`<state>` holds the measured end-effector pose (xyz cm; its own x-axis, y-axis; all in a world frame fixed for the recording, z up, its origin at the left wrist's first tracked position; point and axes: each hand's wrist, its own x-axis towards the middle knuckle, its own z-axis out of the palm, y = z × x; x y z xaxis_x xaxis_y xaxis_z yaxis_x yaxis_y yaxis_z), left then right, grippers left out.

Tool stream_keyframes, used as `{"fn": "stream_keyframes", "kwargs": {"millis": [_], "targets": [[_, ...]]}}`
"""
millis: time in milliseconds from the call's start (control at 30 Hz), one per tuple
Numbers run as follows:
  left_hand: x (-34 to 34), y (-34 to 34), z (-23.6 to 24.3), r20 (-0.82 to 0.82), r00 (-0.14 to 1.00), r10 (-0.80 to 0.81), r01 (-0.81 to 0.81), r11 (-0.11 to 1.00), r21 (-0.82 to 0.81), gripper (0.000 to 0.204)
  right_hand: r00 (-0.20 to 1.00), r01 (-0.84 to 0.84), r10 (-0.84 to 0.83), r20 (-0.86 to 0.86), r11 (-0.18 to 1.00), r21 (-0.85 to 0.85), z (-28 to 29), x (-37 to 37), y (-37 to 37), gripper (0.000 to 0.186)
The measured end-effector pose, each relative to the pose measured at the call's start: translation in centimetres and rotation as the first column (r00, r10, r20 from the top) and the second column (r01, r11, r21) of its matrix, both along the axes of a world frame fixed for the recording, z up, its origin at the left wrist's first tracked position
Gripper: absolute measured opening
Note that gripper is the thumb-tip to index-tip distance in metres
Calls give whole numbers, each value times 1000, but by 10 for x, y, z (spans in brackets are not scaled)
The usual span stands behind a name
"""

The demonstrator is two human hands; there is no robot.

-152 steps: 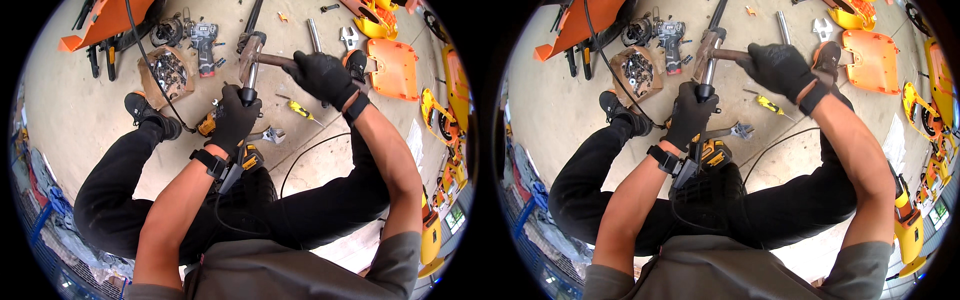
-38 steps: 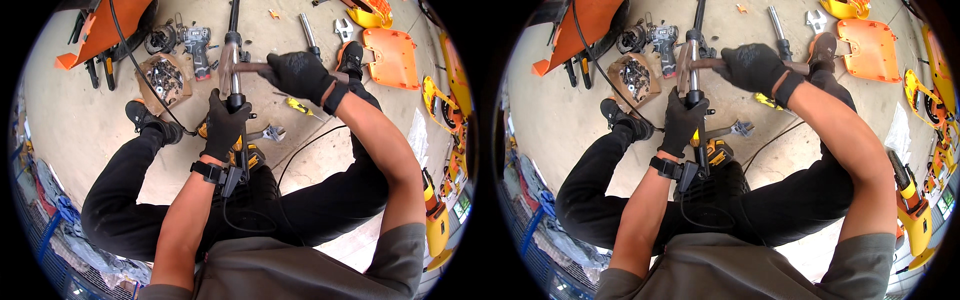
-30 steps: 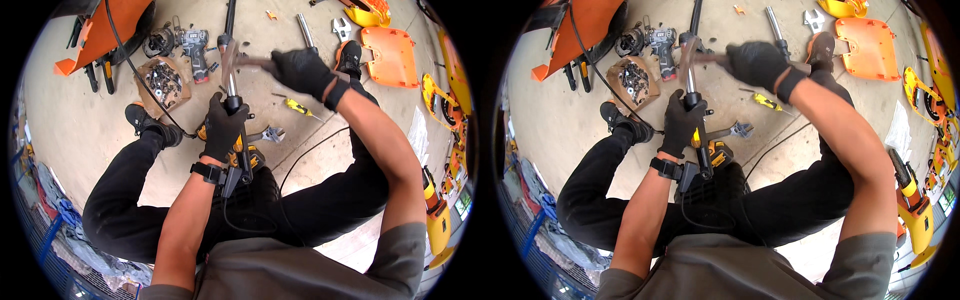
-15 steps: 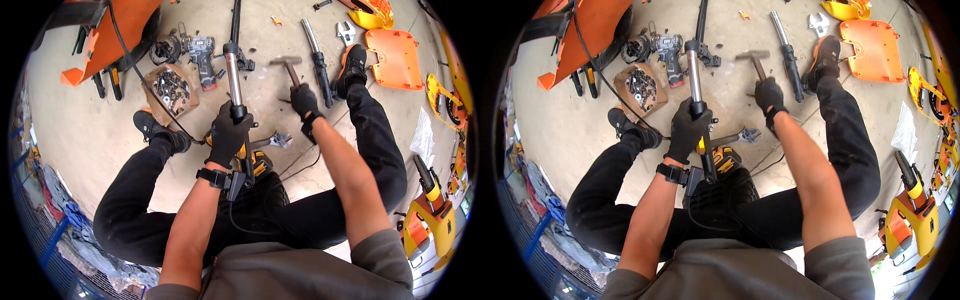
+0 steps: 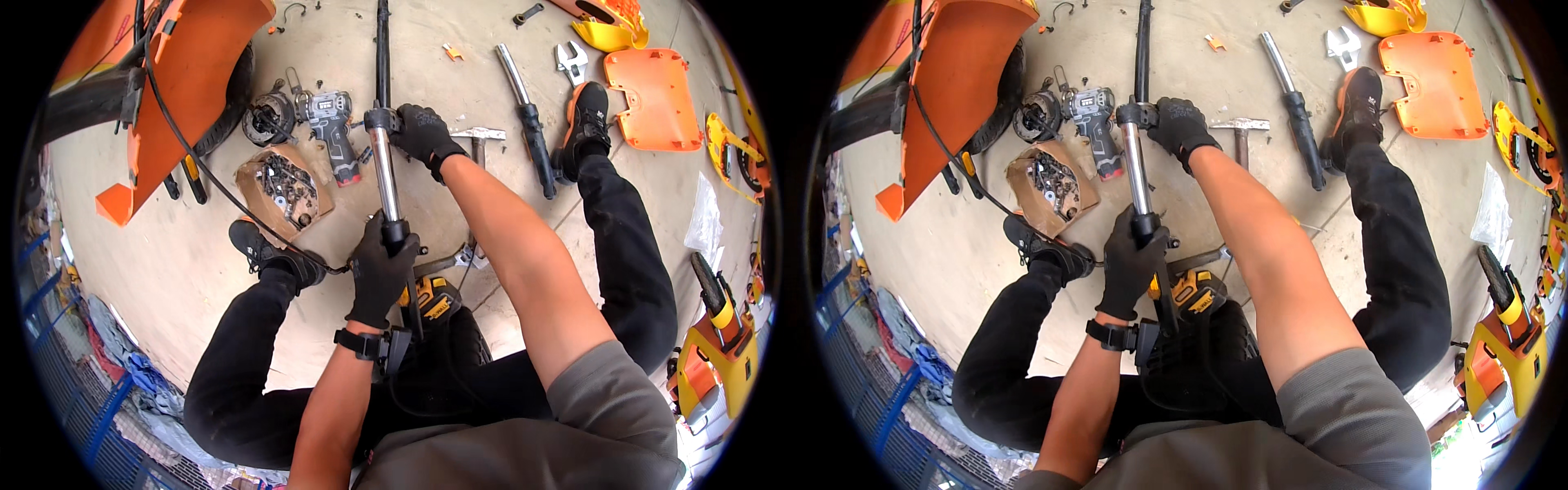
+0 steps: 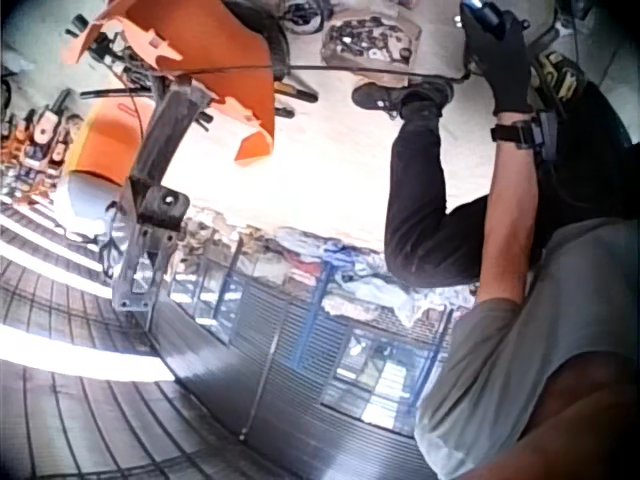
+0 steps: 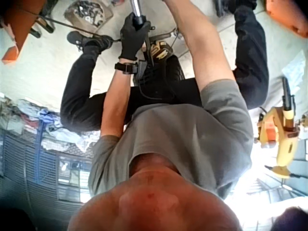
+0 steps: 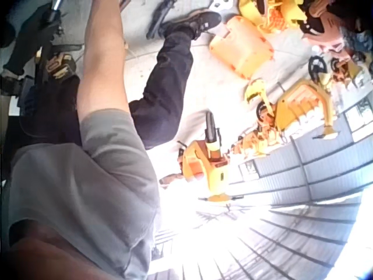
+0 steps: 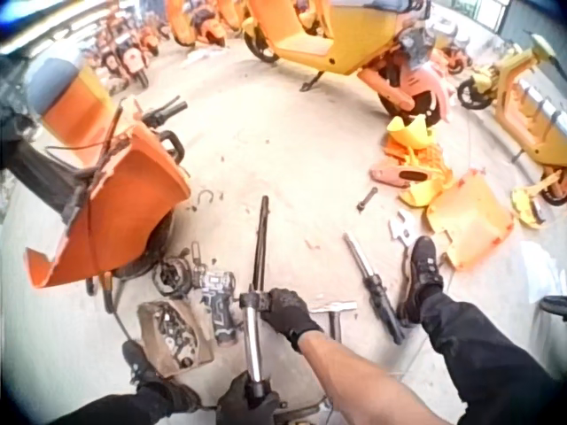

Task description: The person removes internal components from motorcycle front forks by tapping a metal rod with a hammer, then picks up and examines a triple tree clamp.

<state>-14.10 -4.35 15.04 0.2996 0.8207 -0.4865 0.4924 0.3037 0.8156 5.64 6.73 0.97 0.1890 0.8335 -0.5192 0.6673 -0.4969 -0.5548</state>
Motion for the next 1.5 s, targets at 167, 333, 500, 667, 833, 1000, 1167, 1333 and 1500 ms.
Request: {"fn": "stream_keyframes", "kwargs": {"millis": [167, 333, 500, 667, 833, 1000, 1167, 1333, 1500], "targets": [[-8, -3, -9, 28, 997, 69, -67, 996, -50, 37, 993, -51, 35, 110, 987, 151, -15, 2, -11, 36], [-19, -8, -5, 93, 996, 7, 16, 968, -251, 40, 866, -230, 170, 470, 971, 73, 21, 42, -20, 19], [-11, -28, 2, 149, 988, -46, 87, 956, -280, 34, 832, -179, 110, 543, 981, 74, 18, 69, -23, 23], [-7, -16, 25, 235, 972, 29, 58, 933, -355, 29, 892, -118, 0, 453, 965, 233, 53, 68, -35, 26], [-3, -9, 54, 361, 932, -6, 104, 962, -251, 35, 988, -155, 151, 35, 961, 227, 125, 90, -69, 38], [2, -9, 109, 328, 912, -246, 210, 967, 142, 44, 766, -72, 142, -627, 988, 136, 261, 47, -126, 61], [-6, -16, 162, 209, 848, -488, 315, 779, 541, 48, 823, 136, 190, -536, 849, 510, 345, -10, -168, 42], [-13, 0, 185, 29, 821, -570, 376, 580, 723, 46, 900, -21, 329, -286, 689, 725, 395, -40, -192, 35], [-9, 27, 215, -49, 768, -638, 470, 511, 719, 47, 878, 77, 324, -353, 632, 771, 399, -37, -173, 29]]}}
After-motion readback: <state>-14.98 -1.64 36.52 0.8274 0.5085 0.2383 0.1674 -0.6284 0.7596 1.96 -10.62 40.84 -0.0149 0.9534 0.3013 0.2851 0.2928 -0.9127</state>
